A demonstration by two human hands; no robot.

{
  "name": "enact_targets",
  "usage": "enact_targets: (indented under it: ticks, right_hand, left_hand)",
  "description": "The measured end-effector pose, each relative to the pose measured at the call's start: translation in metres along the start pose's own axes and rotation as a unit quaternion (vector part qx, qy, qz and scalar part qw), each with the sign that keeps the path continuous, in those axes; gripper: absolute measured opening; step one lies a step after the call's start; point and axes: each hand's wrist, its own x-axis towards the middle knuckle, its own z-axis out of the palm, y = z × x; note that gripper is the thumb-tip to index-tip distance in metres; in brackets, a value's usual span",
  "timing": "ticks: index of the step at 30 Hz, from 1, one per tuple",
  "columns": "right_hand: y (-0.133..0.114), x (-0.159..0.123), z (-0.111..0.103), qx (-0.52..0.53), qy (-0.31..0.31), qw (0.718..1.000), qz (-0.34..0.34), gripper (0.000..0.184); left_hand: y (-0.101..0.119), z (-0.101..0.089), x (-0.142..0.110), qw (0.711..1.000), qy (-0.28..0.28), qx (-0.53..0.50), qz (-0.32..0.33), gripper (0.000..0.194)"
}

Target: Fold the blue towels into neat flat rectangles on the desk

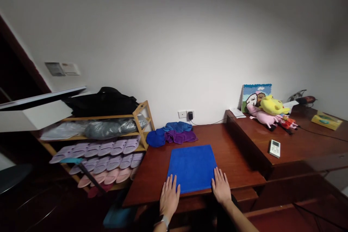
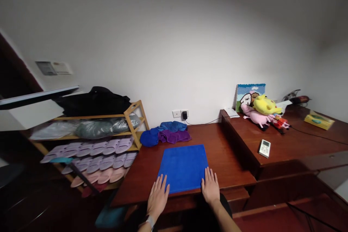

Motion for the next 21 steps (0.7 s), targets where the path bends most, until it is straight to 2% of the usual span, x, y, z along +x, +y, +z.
enact_targets:
  ticks: [12, 14, 17, 21]
  right_hand:
    - [0.003, -0.001, 0.008, 0.003, 0.02, 1.0, -0.007, 0.066]
    - [0.009, 0.0, 0.02, 0.005, 0.037, 0.999, -0.016, 0.066]
    - [0.023, 0.002, 0.052, 0.011, 0.07, 0.997, -0.032, 0.067]
    - [0.04, 0.005, 0.092, 0.015, 0.068, 0.997, -0.03, 0.068]
  left_hand:
    - [0.006, -0.009, -0.003, 1.0, 0.006, -0.021, -0.009, 0.058]
    - [0.004, -0.005, -0.007, 1.0, 0.009, -0.023, -0.011, 0.059]
    - [-0.004, 0.013, -0.015, 1.0, 0.003, -0.027, -0.014, 0.064]
    - [-0.021, 0.038, -0.024, 0.998, -0.037, -0.043, -0.019, 0.07]
